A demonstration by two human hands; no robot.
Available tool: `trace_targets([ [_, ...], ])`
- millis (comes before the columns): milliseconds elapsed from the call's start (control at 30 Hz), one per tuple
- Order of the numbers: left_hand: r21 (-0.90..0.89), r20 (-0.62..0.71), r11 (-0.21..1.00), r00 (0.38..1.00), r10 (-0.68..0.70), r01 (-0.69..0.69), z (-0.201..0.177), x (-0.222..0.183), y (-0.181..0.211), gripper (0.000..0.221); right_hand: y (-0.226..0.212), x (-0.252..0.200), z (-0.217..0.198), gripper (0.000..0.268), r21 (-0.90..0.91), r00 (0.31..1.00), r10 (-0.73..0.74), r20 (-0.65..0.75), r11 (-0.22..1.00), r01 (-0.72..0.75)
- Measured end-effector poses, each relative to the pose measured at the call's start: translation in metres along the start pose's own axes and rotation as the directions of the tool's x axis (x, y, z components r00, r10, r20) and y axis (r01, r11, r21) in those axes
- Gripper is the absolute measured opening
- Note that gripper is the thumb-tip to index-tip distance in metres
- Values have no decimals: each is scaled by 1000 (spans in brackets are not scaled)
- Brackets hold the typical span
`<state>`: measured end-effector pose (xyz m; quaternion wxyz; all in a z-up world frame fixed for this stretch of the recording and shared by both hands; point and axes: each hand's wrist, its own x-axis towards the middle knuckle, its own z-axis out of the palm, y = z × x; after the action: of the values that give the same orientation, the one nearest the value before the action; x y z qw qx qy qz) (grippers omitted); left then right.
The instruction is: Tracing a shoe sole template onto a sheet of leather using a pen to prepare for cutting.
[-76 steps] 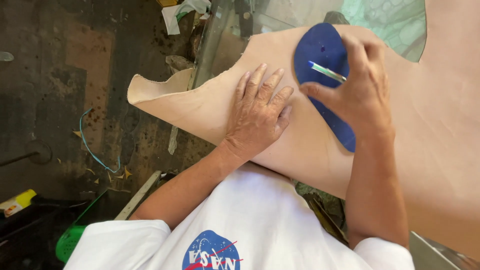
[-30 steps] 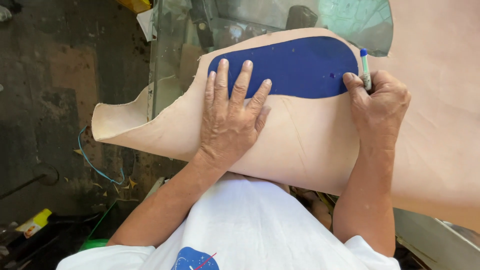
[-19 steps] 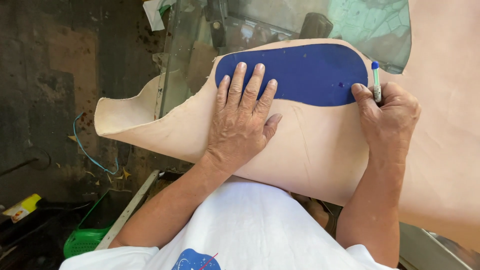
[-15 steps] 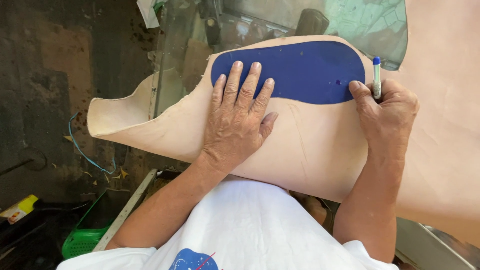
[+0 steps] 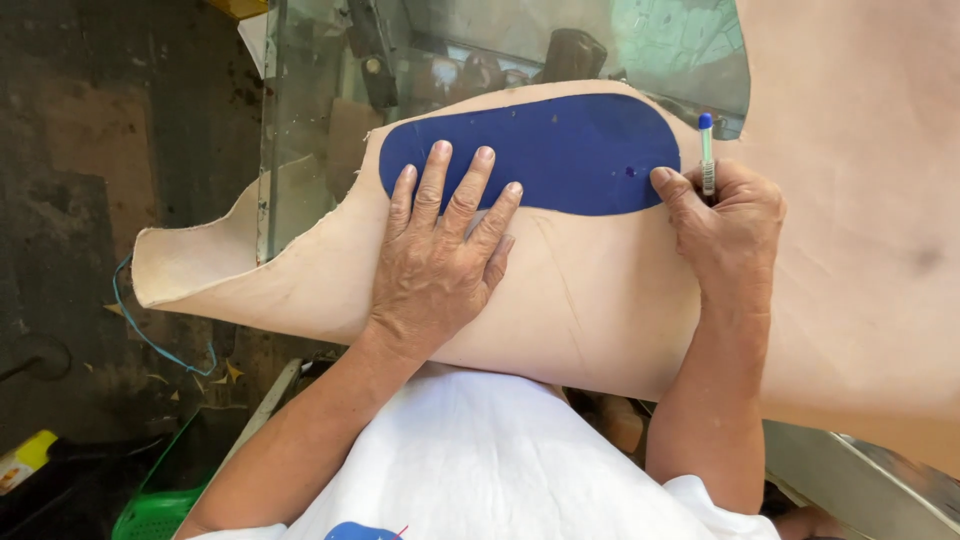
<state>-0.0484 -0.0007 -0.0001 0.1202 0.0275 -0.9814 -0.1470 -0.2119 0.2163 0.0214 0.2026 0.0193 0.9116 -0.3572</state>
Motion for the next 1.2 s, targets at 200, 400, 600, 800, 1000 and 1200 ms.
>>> trace_targets([
  [200, 21, 2, 1000, 1000, -4, 4, 0, -1, 0, 37, 0, -1, 1, 52, 27, 999, -53, 2, 998, 53],
  [400, 10, -21, 1000, 999, -25, 26, -4, -2, 1, 34, -4, -3, 0, 43, 48, 999, 5, 33, 999, -6],
  [600, 22, -38, 999, 999, -37, 38, -3, -4, 2, 32, -5, -7, -1, 39, 67, 998, -21, 52, 998, 18],
  [800, 9, -61, 998, 996, -60, 61, -1, -5, 2, 31, -5, -6, 2, 49, 26, 999, -23, 41, 999, 22],
  [1000, 44, -44, 998, 998, -37, 39, -1, -4, 2, 34, -5, -3, 2, 54, 19, 999, -25, 19, 1000, 25],
  [1200, 55, 5, 998, 999, -35, 34, 2, -5, 1, 38, -2, -1, 2, 55, -4, 999, -40, 17, 999, 40],
])
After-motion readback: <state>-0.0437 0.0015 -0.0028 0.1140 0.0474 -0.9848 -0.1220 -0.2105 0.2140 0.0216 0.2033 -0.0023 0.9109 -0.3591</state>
